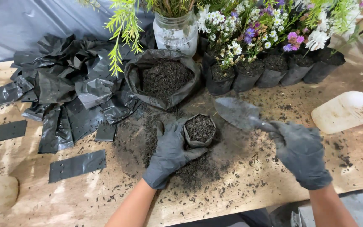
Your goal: Preparing nursery bags by filling them with soil, packing it down, and using a stick to create holes for planting.
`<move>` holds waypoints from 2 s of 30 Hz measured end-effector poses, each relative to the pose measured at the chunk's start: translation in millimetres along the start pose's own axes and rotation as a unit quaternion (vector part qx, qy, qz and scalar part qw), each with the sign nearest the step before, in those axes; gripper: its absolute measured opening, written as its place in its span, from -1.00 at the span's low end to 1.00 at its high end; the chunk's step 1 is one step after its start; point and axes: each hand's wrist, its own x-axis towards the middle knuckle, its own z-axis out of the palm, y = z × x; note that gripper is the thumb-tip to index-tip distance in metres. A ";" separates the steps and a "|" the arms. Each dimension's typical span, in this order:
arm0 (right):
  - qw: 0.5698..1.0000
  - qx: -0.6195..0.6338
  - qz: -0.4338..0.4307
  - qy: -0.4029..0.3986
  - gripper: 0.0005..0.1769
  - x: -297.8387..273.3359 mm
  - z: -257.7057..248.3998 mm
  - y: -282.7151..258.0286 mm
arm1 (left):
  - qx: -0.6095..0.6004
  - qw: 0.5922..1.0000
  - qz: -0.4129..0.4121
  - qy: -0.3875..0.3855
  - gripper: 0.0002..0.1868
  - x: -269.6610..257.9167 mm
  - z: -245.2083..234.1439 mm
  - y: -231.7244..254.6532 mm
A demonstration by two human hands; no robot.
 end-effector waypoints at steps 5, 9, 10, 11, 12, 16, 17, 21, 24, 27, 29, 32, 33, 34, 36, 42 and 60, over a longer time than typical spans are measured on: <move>0.996 0.082 -0.030 -0.021 -0.46 4.6 39.3 -5.4 | 0.041 0.996 -0.014 -0.077 0.05 0.7 8.8 -12.6; 0.983 0.181 -0.037 -0.021 -0.33 46.3 -36.8 -53.7 | 0.023 0.995 -0.048 -0.083 -0.02 5.8 -4.0 2.5; 0.949 0.291 -0.046 -0.110 0.04 48.8 -41.1 -69.8 | 0.012 0.993 -0.074 -0.087 -0.08 8.2 -8.7 8.2; 0.896 0.396 -0.054 -0.195 0.45 51.2 -45.3 -85.9 | 0.000 0.991 -0.101 -0.091 -0.12 10.3 -13.4 13.9; 0.896 0.396 -0.053 -0.195 0.45 56.0 -34.9 -100.0 | 0.000 0.991 -0.100 -0.091 -0.12 11.1 -16.2 17.3; 0.831 0.526 -0.076 -0.164 0.32 67.7 3.8 -132.3 | -0.097 0.972 -0.192 -0.090 -0.02 15.3 -22.9 23.1; 0.826 0.537 -0.077 -0.155 0.30 68.7 13.3 -134.4 | -0.174 0.954 -0.229 -0.082 0.17 16.9 -23.1 22.2; 0.809 0.565 -0.089 -0.134 0.24 70.5 46.5 -136.5 | 0.079 0.984 -0.114 -0.110 -0.21 3.7 -3.7 -0.2; 0.788 0.597 -0.097 -0.115 0.19 69.6 63.7 -139.8 | -0.031 0.991 -0.119 -0.056 -0.47 3.6 -19.9 20.8; 0.767 0.627 -0.104 -0.092 0.13 69.7 48.7 -140.6 | 0.028 0.991 -0.108 -0.076 -0.39 4.1 -3.8 -6.4; 0.638 0.753 -0.042 -0.155 0.00 72.6 6.7 -139.3 | 0.014 0.990 -0.110 -0.086 -0.28 7.2 -4.8 -7.1; 0.619 0.767 -0.018 -0.165 -0.03 74.8 10.3 -137.9 | -0.010 0.988 -0.119 -0.102 -0.08 7.6 -1.8 -5.8; 0.618 0.768 -0.020 -0.165 -0.03 73.3 11.8 -137.5 | -0.008 0.988 -0.121 -0.100 -0.08 6.8 2.1 -7.9; 0.603 0.779 -0.002 -0.171 -0.05 73.0 13.0 -138.5 | 0.012 0.985 -0.126 -0.114 0.05 5.9 4.3 -10.6; 0.585 0.791 0.012 -0.177 -0.07 75.9 14.9 -142.4 | 0.036 0.982 -0.134 -0.125 0.18 4.6 12.4 -19.2; 0.520 0.823 0.091 -0.207 -0.17 82.9 22.6 -142.5 | 0.167 0.975 -0.073 -0.125 0.23 -0.9 27.4 -38.3; 0.313 0.847 0.277 -0.327 -0.40 77.0 49.3 -140.7 | 0.290 0.957 0.003 -0.016 0.14 -6.4 38.2 -37.7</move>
